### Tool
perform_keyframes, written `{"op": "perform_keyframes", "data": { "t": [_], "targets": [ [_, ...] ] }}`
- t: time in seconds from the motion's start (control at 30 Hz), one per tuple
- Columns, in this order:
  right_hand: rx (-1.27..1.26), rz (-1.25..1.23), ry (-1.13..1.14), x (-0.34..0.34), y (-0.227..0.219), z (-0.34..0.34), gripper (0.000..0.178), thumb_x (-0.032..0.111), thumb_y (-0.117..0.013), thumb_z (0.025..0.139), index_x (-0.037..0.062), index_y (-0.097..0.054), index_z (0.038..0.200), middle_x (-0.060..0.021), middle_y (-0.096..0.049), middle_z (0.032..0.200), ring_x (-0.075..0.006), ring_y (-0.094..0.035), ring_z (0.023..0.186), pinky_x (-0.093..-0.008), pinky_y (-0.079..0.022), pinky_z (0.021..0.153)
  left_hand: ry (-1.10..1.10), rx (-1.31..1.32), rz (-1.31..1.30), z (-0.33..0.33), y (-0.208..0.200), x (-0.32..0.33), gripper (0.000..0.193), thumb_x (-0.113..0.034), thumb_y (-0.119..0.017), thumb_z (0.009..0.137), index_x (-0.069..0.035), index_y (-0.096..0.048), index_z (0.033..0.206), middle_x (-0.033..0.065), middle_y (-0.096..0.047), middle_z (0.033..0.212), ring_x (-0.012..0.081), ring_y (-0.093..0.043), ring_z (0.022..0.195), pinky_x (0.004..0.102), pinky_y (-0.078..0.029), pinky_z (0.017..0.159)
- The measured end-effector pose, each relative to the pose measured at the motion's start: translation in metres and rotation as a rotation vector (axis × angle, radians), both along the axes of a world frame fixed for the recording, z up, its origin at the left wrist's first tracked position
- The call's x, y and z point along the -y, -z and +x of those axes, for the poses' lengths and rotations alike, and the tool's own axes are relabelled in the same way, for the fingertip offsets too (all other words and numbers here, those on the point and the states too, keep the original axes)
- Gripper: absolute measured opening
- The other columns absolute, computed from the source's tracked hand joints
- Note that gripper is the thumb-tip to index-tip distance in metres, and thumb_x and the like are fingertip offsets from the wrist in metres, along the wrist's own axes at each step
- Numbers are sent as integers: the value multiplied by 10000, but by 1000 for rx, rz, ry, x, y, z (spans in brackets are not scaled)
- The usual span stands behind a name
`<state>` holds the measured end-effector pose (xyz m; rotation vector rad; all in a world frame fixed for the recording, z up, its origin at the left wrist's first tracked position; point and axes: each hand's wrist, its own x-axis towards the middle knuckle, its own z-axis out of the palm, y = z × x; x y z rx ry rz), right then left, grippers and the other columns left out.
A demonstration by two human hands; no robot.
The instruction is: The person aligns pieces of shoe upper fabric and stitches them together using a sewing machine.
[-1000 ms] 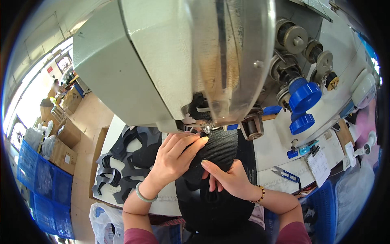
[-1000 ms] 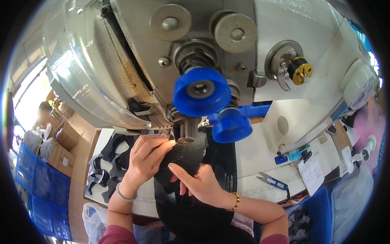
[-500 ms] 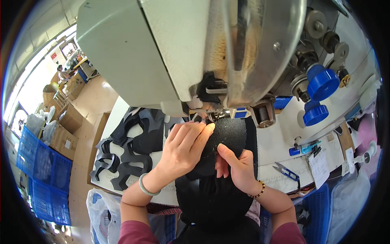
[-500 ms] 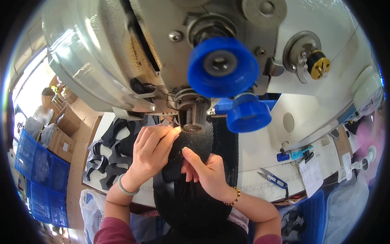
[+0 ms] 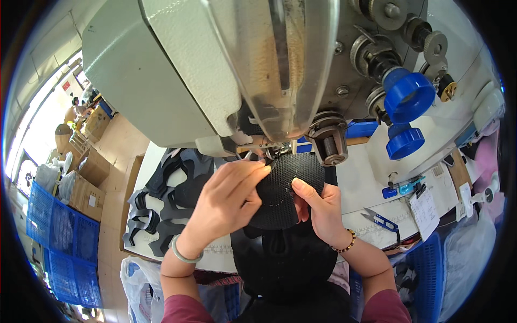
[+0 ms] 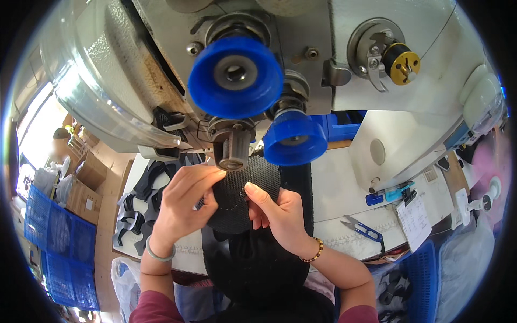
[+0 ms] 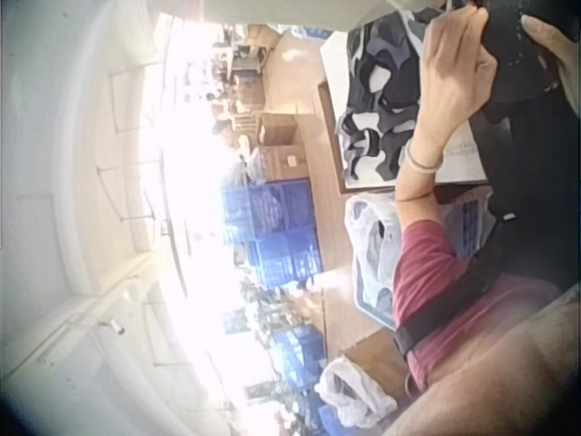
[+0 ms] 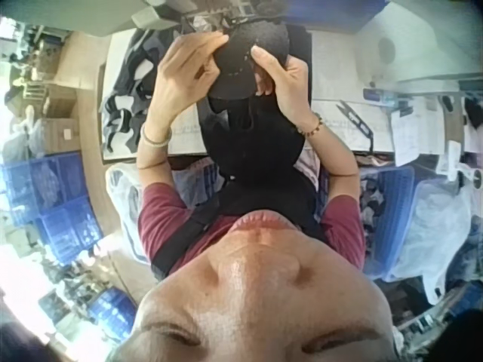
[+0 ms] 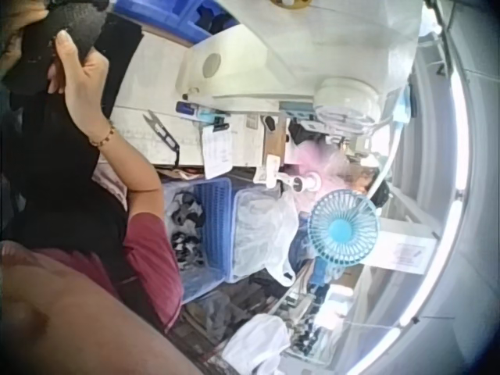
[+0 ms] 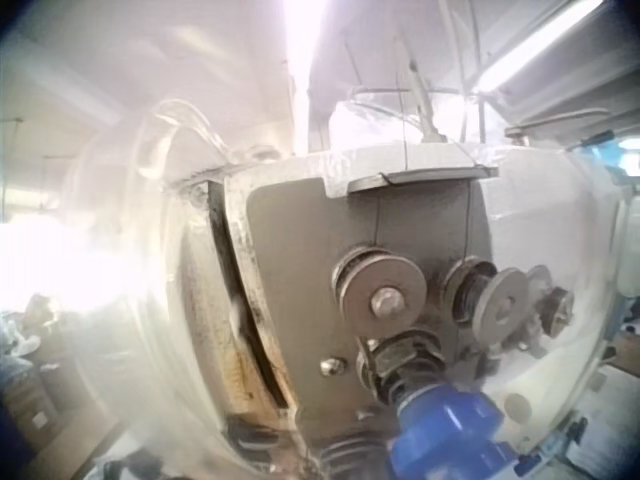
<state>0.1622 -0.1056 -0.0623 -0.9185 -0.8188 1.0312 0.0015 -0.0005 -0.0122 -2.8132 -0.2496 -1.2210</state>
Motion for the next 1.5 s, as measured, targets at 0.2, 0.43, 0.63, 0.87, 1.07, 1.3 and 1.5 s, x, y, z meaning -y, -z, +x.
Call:
{"op": "perform_keyframes", "data": {
  "t": [0.2,0.43,0.63,0.87,1.07,1.3,1.5],
  "targets": [
    [-24,-15,2,-4,-6,9,241,193,-587,907,7,-604,755,-39,-580,581,-73,-501,438,-191,-365,395,59,42,-166,-1,4,-6,288,35,-689,693,-7,-669,977,90,-638,954,249,-623,877,343,-533,774],
    [-203,-56,-67,-5,-1,26,207,143,-539,916,-45,-623,892,-56,-605,603,-83,-543,456,-202,-426,420,20,160,224,6,17,-8,277,29,-705,655,20,-675,930,84,-623,873,224,-637,800,310,-555,701],
    [95,-160,-295,4,-19,-25,263,201,-565,934,22,-512,1119,-40,-597,695,-59,-510,413,-198,-375,346,29,143,234,7,19,-7,318,23,-684,634,38,-668,952,99,-624,882,229,-637,813,293,-553,689],
    [-1,-19,-295,-2,5,-23,237,134,-545,942,24,-487,1144,-28,-579,704,-56,-519,436,-193,-426,396,-19,36,264,5,12,1,353,6,-637,622,69,-649,969,120,-614,889,241,-627,836,300,-551,697],
    [42,-55,-292,1,1,-21,192,119,-545,940,3,-509,1089,-28,-563,696,-69,-510,427,-214,-486,473,-62,14,275,5,12,5,366,-2,-632,632,77,-629,990,126,-600,913,243,-608,852,302,-541,712],
    [-17,14,-222,-2,3,-14,174,153,-573,928,-6,-564,996,-79,-615,653,-114,-546,411,-199,-385,343,-139,-87,333,12,7,11,349,-32,-649,680,98,-601,1001,129,-565,898,231,-580,822,289,-523,668],
    [27,18,-190,-1,-2,-11,175,166,-569,930,-8,-574,952,-79,-609,619,-113,-537,396,-201,-383,340,-37,-10,258,12,5,1,276,-40,-675,731,78,-617,974,137,-586,943,224,-586,828,291,-524,659]
  ]
}}
